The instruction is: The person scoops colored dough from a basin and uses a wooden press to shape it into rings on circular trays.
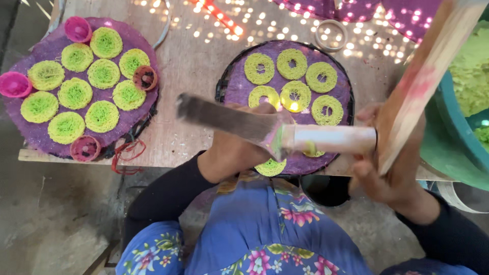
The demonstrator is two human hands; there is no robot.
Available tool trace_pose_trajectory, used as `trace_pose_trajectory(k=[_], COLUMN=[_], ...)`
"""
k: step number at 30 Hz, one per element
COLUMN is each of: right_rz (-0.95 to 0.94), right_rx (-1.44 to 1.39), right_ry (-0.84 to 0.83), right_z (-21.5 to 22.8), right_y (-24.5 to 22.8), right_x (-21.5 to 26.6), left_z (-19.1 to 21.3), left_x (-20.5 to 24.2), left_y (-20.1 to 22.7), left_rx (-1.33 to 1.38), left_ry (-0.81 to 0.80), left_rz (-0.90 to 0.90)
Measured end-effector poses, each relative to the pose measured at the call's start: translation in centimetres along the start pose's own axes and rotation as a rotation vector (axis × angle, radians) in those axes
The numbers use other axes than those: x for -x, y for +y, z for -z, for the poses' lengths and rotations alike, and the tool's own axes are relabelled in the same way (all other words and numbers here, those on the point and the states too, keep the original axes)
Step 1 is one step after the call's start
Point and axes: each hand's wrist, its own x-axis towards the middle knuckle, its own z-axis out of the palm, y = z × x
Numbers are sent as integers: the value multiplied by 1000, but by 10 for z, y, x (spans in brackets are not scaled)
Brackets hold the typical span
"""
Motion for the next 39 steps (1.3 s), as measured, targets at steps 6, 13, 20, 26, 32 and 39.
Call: trace_pose_trajectory(k=[6, 13, 20, 26, 32, 39], right_rz=[145, -10, -939, -800, -1022, -1120], right_rx=[148, 206, -502, -634, -691, -309], right_ry=[-188, -294, -500, -534, -654, -845], right_z=[-9, -26, 34, 95, 119, 113], right_y=[-5, 33, 107, 127, 143, 154], right_x=[10, 46, 47, 30, 8, -18], left_z=[-13, -71, -97, -83, -123, -133], left_x=[17, 38, 3, -64, -84, -78], left_y=[14, 21, -20, -132, -144, -129], left_rx=[259, 364, 339, 1626, 2039, 2267], left_ry=[-68, -199, -297, -17, -83, -5], left_rz=[35, 225, 290, -64, -166, -199])
